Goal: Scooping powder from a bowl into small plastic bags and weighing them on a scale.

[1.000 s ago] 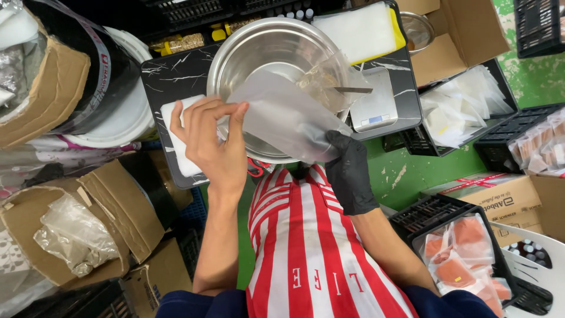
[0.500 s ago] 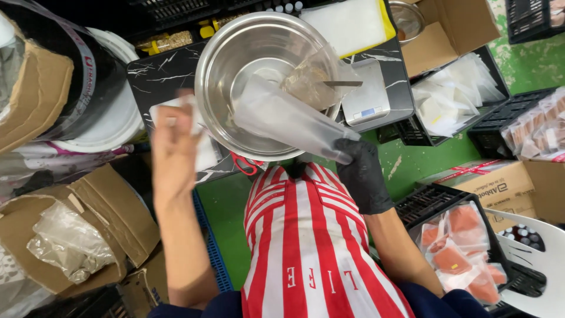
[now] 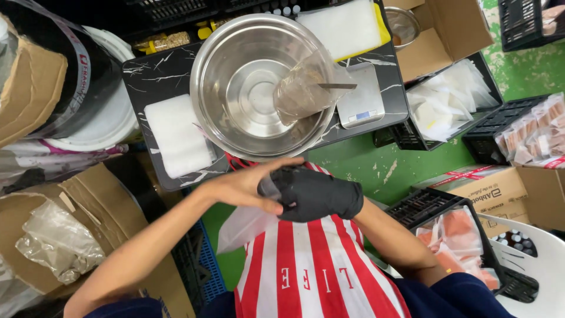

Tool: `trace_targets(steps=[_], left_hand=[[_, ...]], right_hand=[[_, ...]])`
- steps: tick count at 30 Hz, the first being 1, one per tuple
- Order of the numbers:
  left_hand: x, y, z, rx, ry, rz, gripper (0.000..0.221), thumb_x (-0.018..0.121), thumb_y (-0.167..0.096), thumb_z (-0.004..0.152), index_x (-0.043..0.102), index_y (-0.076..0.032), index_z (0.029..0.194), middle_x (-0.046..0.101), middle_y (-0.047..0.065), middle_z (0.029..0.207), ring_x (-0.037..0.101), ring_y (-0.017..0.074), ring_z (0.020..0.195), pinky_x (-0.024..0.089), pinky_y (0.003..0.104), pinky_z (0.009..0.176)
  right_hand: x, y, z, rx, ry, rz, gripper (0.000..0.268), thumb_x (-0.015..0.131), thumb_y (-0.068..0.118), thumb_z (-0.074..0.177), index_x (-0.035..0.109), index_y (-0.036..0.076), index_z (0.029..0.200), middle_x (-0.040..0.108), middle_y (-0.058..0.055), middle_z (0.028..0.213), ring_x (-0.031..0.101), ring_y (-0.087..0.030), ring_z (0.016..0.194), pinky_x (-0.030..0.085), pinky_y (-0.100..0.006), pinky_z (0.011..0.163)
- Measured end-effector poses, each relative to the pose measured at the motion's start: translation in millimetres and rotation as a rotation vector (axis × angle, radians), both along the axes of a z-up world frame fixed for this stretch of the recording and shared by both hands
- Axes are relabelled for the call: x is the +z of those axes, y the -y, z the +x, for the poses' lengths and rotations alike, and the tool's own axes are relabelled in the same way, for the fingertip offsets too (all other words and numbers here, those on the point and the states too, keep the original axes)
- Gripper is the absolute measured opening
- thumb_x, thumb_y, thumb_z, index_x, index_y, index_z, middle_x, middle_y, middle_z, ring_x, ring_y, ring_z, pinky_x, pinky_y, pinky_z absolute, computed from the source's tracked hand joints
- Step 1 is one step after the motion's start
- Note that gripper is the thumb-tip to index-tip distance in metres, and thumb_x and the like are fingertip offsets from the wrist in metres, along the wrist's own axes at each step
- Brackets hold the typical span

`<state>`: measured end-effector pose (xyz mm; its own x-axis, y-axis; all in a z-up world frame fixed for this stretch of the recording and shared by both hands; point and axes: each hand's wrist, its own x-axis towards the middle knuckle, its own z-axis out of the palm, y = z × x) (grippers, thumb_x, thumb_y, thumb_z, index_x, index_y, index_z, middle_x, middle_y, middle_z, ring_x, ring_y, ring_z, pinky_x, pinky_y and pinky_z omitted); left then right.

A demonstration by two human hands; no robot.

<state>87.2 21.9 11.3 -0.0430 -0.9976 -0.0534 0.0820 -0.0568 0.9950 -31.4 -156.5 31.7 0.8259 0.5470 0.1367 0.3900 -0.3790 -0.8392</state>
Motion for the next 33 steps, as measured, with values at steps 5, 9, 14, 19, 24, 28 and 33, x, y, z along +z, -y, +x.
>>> trace_targets(steps=[5,9,14,19,24,28,33], left_hand=[[-51,5,15,0.117,0.117,0.215,0.102,0.095,-0.054,0.067,0.057,-0.007,0.149,0.064,0.018,0.146,0.055,0.0285,0.138,0.040,0.050,0.117],[-17,21,18,0.066,0.159,0.242,0.107,0.101,-0.051,0.055,0.060,-0.011,0.146,0.069,0.016,0.141,0.062,0.0324,0.133,0.044,0.051,0.114],[-43,14,18,0.209,0.020,0.246,0.083,0.102,-0.034,0.061,0.070,-0.006,0.133,0.077,0.017,0.125,0.069,0.0265,0.117,0.055,0.052,0.103],[-88,13,24,0.557,-0.646,0.016,0.094,0.091,-0.030,0.076,0.048,0.000,0.154,0.069,0.021,0.134,0.070,0.0353,0.119,0.053,0.062,0.108],[-142,33,32,0.683,-1.047,-0.229,0.089,0.071,-0.051,0.094,0.038,-0.004,0.162,0.065,0.015,0.144,0.065,0.0333,0.130,0.041,0.067,0.120],[-146,38,20,1.002,-1.350,-0.163,0.078,0.065,-0.055,0.097,0.047,-0.005,0.154,0.061,0.014,0.145,0.058,0.0341,0.135,0.034,0.073,0.123],[-160,54,17,1.085,-1.421,-0.112,0.077,0.064,-0.060,0.097,0.050,-0.008,0.152,0.057,0.012,0.150,0.053,0.0327,0.140,0.035,0.071,0.122]], right_hand=[[-20,17,12,-0.039,0.001,-0.142,0.040,0.068,0.026,0.095,0.070,0.000,0.065,0.063,-0.029,0.071,0.067,-0.051,0.073,0.054,-0.056,0.065],[-23,36,15,-0.018,-0.055,-0.134,0.035,0.071,0.025,0.093,0.067,0.002,0.068,0.066,-0.024,0.069,0.068,-0.048,0.073,0.056,-0.052,0.063],[34,68,32,-0.017,-0.082,0.036,0.017,0.068,0.007,0.097,0.074,-0.002,0.110,0.075,-0.030,0.107,0.070,-0.052,0.103,0.058,-0.056,0.087],[-6,164,73,-0.546,-0.047,-0.519,0.021,0.066,0.021,0.100,0.077,0.019,0.118,0.077,-0.011,0.096,0.073,-0.036,0.094,0.056,-0.047,0.082],[-147,218,114,-0.459,0.575,-0.990,0.024,0.086,0.030,0.085,0.082,0.023,0.107,0.079,0.000,0.094,0.077,-0.023,0.095,0.060,-0.040,0.086],[-140,215,126,-0.461,0.492,-0.933,0.032,0.084,0.033,0.085,0.080,0.021,0.114,0.079,-0.005,0.096,0.076,-0.029,0.095,0.060,-0.044,0.085],[-124,199,133,-0.455,0.361,-0.857,0.043,0.081,0.037,0.085,0.078,0.018,0.123,0.078,-0.013,0.098,0.076,-0.036,0.095,0.060,-0.048,0.082]])
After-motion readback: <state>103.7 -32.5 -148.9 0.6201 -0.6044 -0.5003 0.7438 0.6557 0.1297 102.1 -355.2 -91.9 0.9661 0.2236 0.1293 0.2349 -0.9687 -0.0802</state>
